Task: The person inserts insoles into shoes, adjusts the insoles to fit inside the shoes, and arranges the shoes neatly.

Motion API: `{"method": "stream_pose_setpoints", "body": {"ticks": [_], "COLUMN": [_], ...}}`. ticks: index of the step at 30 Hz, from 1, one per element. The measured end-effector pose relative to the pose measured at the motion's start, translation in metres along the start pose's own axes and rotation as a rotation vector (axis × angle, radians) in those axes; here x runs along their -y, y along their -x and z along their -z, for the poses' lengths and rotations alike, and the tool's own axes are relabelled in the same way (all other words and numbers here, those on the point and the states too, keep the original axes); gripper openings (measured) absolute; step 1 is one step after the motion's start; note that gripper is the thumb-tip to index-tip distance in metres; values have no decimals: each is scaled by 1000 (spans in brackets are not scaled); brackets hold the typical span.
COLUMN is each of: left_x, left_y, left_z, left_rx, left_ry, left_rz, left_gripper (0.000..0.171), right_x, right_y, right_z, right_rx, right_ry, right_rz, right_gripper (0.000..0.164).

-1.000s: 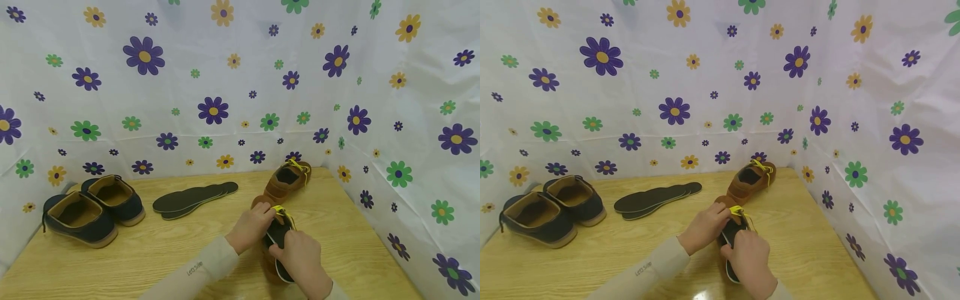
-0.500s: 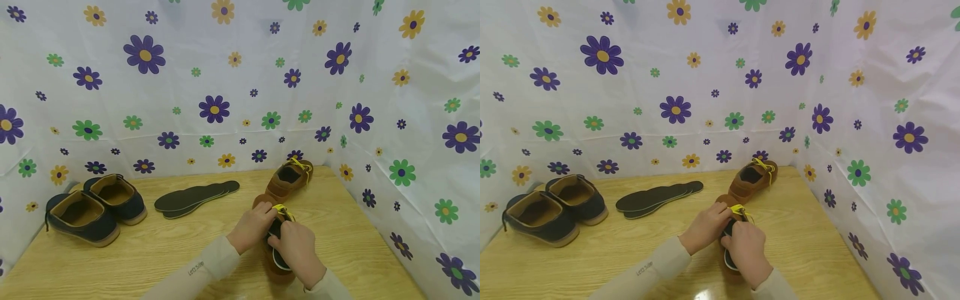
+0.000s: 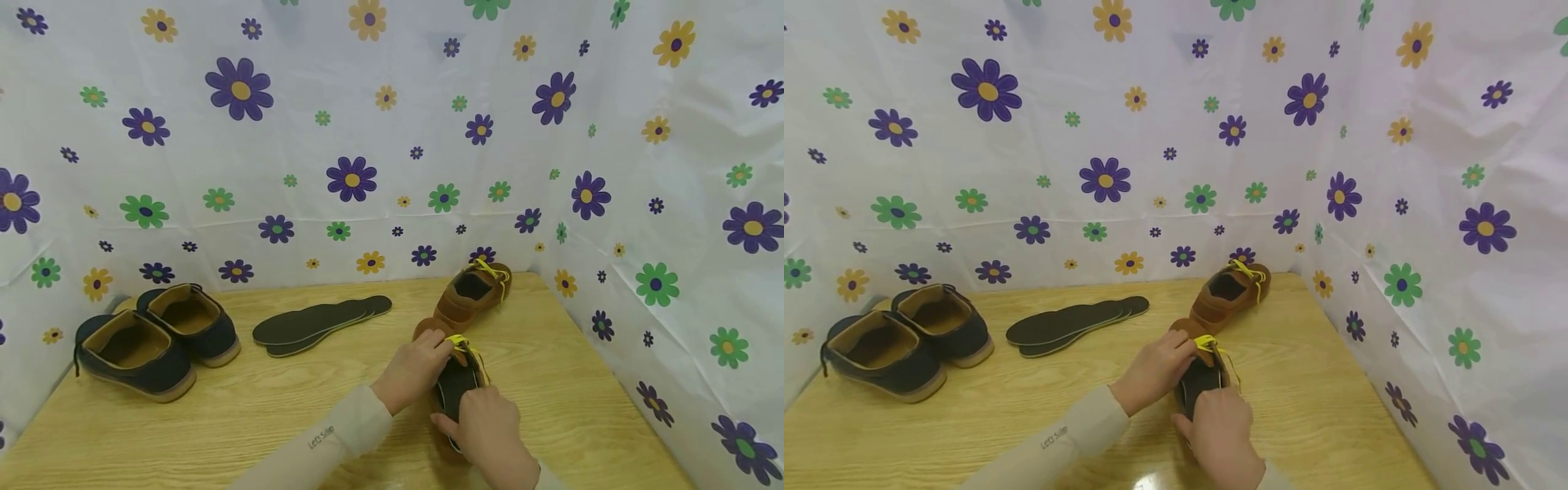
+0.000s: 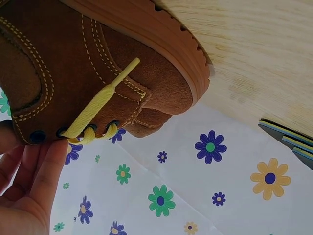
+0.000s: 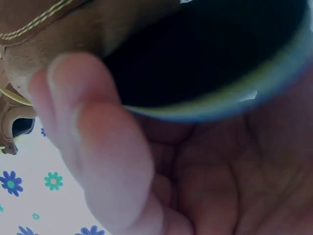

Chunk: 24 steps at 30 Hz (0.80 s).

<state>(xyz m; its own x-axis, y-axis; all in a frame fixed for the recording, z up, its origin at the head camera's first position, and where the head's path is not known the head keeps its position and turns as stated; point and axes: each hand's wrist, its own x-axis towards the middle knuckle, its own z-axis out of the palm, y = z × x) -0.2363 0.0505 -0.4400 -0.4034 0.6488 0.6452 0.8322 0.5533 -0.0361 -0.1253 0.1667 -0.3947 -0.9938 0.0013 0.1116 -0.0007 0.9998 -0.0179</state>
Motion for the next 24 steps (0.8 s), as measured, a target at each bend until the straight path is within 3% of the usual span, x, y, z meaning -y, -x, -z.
{"method": "stream_pose_setpoints", "body": {"ticks": [4,8,14,24], "left_x": [0,0,0,-1], "left_y": [0,0,1,1], "left_z": [0,-1,-1,-1], "left_rx": [-7,-3,10,15], "left_ry": [-9,-11,5,-17], "left_rz": [-1,1,5,8], "left_gripper": [9,8,7,7], "right_x": [-2,-2,-4,-13], "right_y": [6,6,-3,-22], "right_z": [-1,0,4,0], "right_rx": [2,-62,-93,-4], "right_ry": [-51,-101,-157,-265], "right_rz": [-21,-15,14,27], "right_gripper": [55,46,49,44]}}
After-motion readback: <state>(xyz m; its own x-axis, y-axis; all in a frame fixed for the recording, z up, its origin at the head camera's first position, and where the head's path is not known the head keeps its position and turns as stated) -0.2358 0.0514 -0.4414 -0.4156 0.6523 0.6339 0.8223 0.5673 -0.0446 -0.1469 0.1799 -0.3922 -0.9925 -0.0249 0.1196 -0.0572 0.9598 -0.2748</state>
